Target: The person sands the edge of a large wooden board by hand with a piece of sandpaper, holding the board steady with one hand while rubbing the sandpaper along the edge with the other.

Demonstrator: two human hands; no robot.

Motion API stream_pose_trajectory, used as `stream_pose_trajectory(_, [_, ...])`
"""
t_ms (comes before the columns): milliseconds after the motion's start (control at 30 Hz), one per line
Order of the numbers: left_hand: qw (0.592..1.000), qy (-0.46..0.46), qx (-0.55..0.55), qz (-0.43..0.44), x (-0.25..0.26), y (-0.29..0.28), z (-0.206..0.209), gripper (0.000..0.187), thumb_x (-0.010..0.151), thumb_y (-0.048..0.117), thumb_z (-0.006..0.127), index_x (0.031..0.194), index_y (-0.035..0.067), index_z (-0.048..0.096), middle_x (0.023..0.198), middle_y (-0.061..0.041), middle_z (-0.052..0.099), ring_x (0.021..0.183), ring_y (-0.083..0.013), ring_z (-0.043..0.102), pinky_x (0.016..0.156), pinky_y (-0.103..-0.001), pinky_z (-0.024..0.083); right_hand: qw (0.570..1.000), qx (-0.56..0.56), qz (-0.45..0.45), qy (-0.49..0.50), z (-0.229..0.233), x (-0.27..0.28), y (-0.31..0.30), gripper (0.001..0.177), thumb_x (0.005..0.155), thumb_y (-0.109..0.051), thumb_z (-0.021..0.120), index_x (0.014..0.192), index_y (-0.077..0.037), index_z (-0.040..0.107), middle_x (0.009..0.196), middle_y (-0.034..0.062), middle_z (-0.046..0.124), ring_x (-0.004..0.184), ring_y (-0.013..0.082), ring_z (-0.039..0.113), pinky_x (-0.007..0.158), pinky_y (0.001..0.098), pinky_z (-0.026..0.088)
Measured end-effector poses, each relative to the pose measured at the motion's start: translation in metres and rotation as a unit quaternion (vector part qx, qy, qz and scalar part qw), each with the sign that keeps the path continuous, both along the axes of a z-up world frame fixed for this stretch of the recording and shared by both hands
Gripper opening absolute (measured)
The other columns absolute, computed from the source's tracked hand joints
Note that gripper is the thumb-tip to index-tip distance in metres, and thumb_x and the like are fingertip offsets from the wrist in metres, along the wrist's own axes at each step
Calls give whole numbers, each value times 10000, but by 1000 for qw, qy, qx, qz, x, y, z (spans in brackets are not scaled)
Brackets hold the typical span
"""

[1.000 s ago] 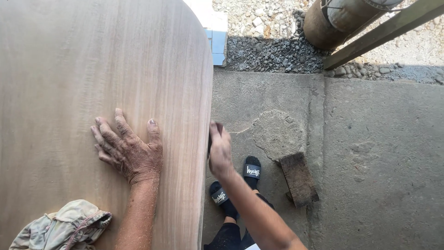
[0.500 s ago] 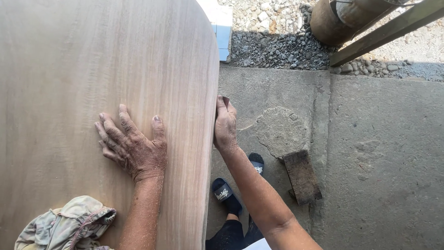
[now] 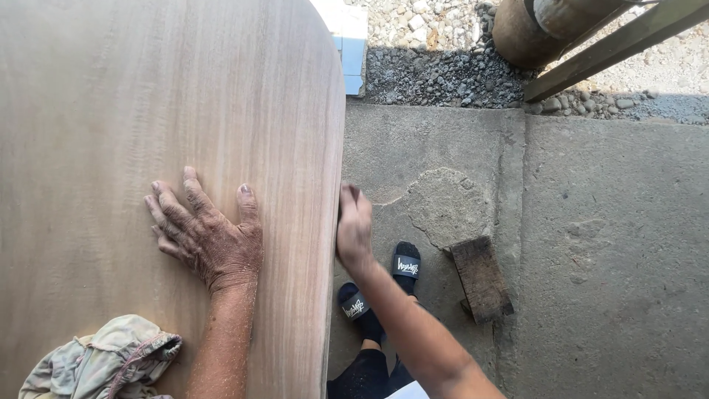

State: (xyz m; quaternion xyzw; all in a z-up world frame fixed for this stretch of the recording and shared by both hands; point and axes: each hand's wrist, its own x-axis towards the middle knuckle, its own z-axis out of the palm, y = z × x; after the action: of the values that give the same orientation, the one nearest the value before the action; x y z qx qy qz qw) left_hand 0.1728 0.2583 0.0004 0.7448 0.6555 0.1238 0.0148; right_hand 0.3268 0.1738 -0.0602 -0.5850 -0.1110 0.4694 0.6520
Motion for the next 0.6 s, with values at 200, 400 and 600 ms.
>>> stream_pose_trajectory(200, [1000, -2, 6, 0, 1, -1, -1, 784, 1033, 574, 570, 1633, 113, 365, 1665, -285, 222, 1561, -459, 160, 1189, -698, 183, 999, -30, -20, -11, 7, -8, -7, 480, 1090, -396, 348, 1113, 31, 566, 936, 113, 617, 895, 210, 608, 858, 394, 530])
stream_pose_trajectory(400, [1000, 3, 0, 1, 1, -1, 0, 789, 1021, 573, 575, 1623, 107, 370, 1656, -285, 224, 1555, -463, 158, 1179, -706, 173, 994, -103, 28, 35, -2, -78, -108, 479, 1069, -426, 393, 1034, -3, 616, 889, 98, 611, 870, 167, 560, 877, 369, 501])
stream_pose_trajectory(600, [1000, -1, 2, 1, 0, 1, 0, 792, 1019, 570, 576, 1625, 108, 364, 1655, -284, 224, 1556, -458, 158, 1183, -704, 177, 999, -35, -8, 10, 2, 4, 8, 398, 1071, -332, 349, 1109, -5, 572, 947, 110, 633, 896, 179, 631, 852, 349, 542])
